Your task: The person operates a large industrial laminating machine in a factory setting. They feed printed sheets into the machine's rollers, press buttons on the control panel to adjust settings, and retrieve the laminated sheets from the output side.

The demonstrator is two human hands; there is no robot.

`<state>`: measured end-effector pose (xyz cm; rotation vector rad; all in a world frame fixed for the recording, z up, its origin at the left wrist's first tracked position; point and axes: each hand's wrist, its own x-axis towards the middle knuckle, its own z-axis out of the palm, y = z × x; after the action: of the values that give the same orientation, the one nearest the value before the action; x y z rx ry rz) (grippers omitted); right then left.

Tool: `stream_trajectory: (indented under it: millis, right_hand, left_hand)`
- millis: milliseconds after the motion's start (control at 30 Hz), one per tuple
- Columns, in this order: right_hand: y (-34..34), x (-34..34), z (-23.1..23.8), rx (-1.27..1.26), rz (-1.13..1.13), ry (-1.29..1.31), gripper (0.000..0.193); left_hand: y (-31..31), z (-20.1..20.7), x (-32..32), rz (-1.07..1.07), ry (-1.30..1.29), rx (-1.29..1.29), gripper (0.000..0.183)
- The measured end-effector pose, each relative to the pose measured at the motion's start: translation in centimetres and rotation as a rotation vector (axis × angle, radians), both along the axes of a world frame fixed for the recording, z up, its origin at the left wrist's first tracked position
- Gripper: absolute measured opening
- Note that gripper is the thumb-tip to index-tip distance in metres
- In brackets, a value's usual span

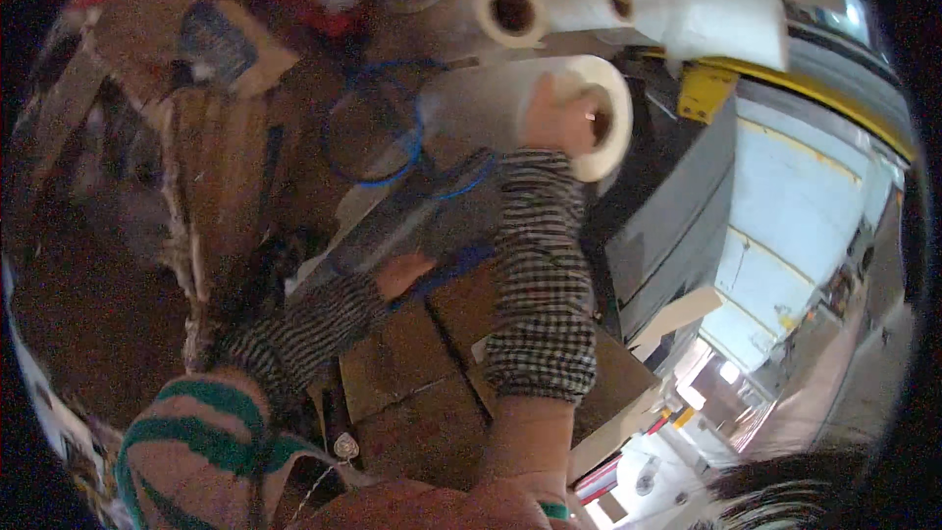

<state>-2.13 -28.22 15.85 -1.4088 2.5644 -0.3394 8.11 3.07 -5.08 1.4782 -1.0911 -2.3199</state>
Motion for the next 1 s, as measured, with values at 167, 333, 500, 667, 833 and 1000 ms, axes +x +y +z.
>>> stream_trajectory:
  millis: [167, 333, 500, 667, 833, 1000]
  right_hand:
    - [2.3, 0.8, -0.3, -0.107, 0.148, -0.080, 0.075]
    - [16.3, 0.5, -1.2, -0.657, 0.021, -0.217, 0.042]
    - [47.4, 4.0, -9.4, -0.122, -0.405, -0.284, 0.042]
    - [75.4, 19.7, -15.0, 0.512, -0.505, -0.400, 0.028]
    - [87.7, 40.4, -10.8, 0.505, -0.342, -0.659, 0.024]
    - [96.1, 58.6, -5.3, 0.684, -1.486, -1.028, 0.039]
  left_hand:
    - [4.4, 2.6, 5.1, -0.107, -0.155, 0.173, 0.042]
    - [10.4, -2.1, 9.7, 0.274, -0.146, 0.294, 0.031]
    - [11.7, 9.6, 8.6, -0.174, -0.362, 0.143, 0.030]
    - [20.8, 14.6, 8.5, -0.801, -0.303, -0.220, 0.033]
    - [33.4, 16.4, 13.4, -1.526, -0.080, -0.359, 0.036]
    - [45.3, 17.3, 19.6, -2.252, -0.031, -0.204, 0.041]
